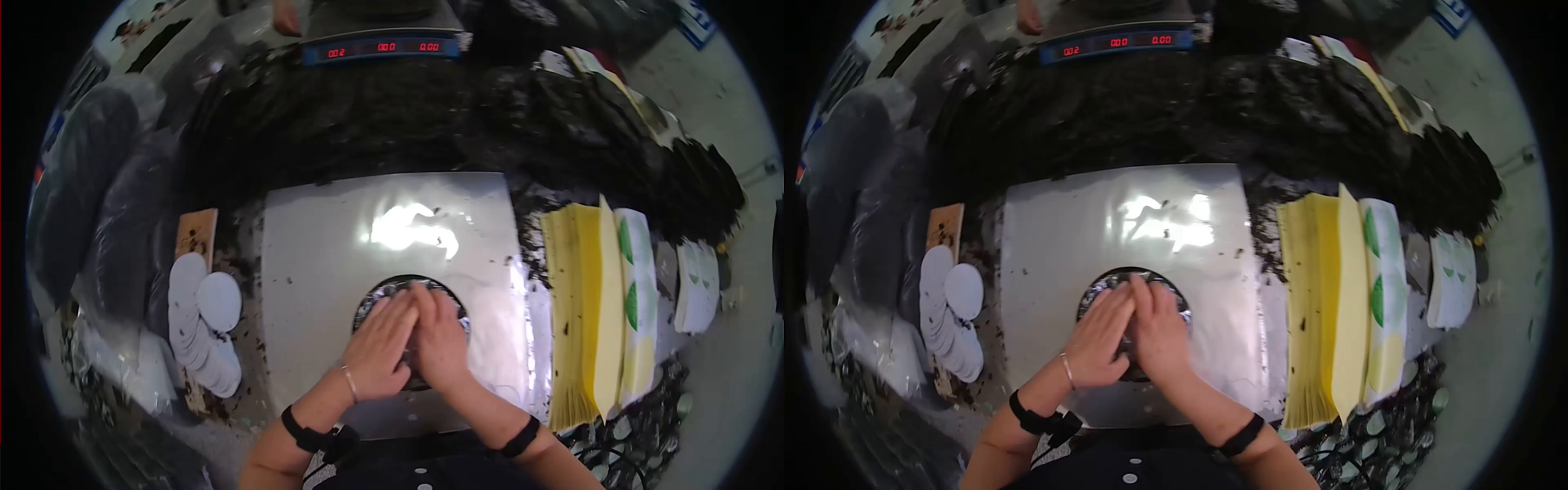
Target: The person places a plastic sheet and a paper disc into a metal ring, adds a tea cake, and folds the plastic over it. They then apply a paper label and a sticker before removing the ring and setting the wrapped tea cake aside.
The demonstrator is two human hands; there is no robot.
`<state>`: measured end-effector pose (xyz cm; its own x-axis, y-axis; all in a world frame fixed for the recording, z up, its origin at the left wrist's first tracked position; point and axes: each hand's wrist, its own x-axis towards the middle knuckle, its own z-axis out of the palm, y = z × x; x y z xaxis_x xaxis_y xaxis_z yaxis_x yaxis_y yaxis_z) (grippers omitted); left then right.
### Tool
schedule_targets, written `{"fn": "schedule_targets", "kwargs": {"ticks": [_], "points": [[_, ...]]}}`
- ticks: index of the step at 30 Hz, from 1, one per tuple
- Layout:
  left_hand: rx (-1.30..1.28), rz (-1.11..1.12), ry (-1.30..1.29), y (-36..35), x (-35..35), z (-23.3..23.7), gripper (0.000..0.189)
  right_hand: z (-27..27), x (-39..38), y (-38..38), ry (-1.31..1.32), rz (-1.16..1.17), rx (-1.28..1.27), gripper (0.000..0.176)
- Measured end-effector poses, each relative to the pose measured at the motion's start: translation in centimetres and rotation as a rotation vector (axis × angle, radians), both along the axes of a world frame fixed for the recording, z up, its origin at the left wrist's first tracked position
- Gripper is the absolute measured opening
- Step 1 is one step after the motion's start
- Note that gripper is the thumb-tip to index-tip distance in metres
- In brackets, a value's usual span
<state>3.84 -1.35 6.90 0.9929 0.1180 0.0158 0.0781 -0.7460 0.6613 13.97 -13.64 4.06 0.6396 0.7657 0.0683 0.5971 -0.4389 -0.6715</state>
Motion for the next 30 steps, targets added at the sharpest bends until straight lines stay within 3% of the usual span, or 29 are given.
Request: {"fn": "schedule_targets", "kwargs": {"ticks": [1,2,5,6,7,8,10,11,13,15,21,23,25,26,27,29,30], "points": [[0.151,-0.005,0.056,-0.5,-0.1,-0.7,0.082,-0.7,-0.1,-0.1,-0.064,-0.024,0.004,0.071],[0.291,-0.007,0.103,-1.5,-0.1,-1.7,0.084,-0.2,0.2,-0.5,0.064,0.003,0.022,0.072],[0.509,-0.032,0.124,-2.2,0.2,-2.2,0.087,1.9,3.4,-5.5,0.23,0.243,0.326,0.056],[0.602,-0.035,0.127,-2.2,-0.1,-2.5,0.087,4.1,5.1,-8.6,0.137,0.1,0.319,0.049],[0.59,-0.032,0.108,-2.5,0.0,-2.2,0.087,6.5,7.4,-12.5,0.053,-0.029,0.321,0.042],[0.527,-0.034,0.13,-2.6,-0.1,-1.6,0.087,7.2,10.4,-16.2,-0.28,-0.241,0.279,0.035],[0.448,-0.039,0.156,-2.6,-0.1,-1.0,0.088,5.9,16.8,-24.7,-0.669,-0.561,0.073,0.037],[0.454,-0.032,0.153,-2.7,-0.3,-0.9,0.088,4.2,19.5,-28.6,-0.729,-0.598,-0.07,0.04],[0.462,-0.051,0.162,-2.6,-0.2,-0.9,0.09,-1.5,23.8,-35.8,-0.929,-0.442,-0.375,0.032],[0.498,-0.041,0.164,-2.8,0.0,-1.0,0.093,-5.7,25.9,-38.9,-0.943,-0.41,-0.367,0.033],[0.435,-0.077,0.282,-3.0,0.6,0.4,0.099,-6.5,26.2,-38.6,-0.955,-0.446,-0.337,0.028],[0.434,-0.063,0.282,-3.1,0.5,0.0,0.095,-5.1,26.2,-38.0,-0.58,-0.757,-0.362,0.018],[0.565,-0.029,0.214,-3.2,0.0,-1.1,0.088,-3.0,29.0,-40.4,-0.495,-1.067,-0.252,0.024],[0.568,-0.027,0.229,-3.2,-0.1,-1.2,0.088,-4.6,32.5,-45.9,-0.595,-1.183,-0.188,0.027],[0.535,-0.035,0.217,-3.3,0.2,-0.9,0.086,-7.4,37.1,-55.5,-0.461,-1.214,-0.086,0.031],[0.515,-0.029,0.173,-3.1,0.1,-0.8,0.083,-3.6,38.8,-65.4,0.287,-1.535,0.544,0.029],[0.503,-0.019,0.149,-3.0,0.1,-1.1,0.083,0.9,35.4,-64.4,0.424,-1.239,0.712,0.03]]}}
